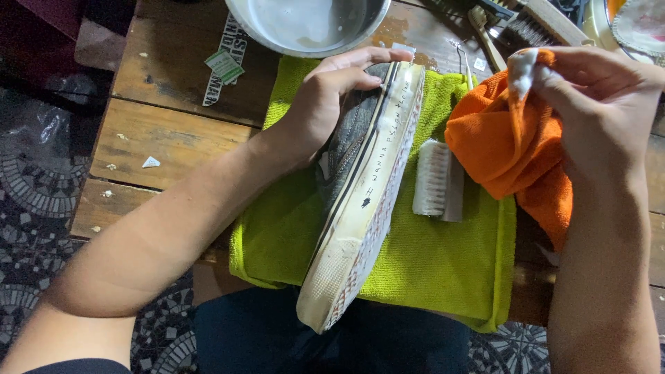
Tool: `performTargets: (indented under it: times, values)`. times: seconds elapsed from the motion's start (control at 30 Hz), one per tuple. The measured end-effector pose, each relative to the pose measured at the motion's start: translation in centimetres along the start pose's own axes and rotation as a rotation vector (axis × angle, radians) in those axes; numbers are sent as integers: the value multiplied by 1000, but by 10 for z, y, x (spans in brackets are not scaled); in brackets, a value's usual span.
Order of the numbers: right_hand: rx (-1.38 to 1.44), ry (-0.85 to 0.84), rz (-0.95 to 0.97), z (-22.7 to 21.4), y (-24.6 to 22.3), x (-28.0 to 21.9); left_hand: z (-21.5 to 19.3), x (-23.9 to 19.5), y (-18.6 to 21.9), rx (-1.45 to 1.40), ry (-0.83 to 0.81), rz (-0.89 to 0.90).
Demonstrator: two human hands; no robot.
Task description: The person scrubs the sole of a white sneaker using a brush. They repeatedly dip the brush into a bowl of soapy water and scrub the textured bottom of the shoe, which is resting on a green towel.
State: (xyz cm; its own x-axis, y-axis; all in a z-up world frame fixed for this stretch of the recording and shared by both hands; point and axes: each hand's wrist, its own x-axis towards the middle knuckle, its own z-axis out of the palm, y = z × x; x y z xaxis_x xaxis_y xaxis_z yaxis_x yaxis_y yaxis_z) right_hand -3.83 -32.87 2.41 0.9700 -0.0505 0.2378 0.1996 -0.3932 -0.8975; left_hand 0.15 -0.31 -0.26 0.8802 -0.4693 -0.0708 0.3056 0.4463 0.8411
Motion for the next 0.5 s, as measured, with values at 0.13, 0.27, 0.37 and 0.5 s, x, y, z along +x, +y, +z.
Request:
performTargets:
  times: [0.13,0.27,0.37,0.5]
  values:
    - [33,-310,-102,-5,-46,-5,0,-1,-2,-2,-11,-3]
    - [-301,-732,-16,-20,-66,8,0,0,-4,-46,-14,11]
    - [-421,-754,-106,-28,-36,5,-6,5,-11,2,-40,93]
    - [-618,-493,-239,-45,8,0,-9,9,-14,49,-45,116]
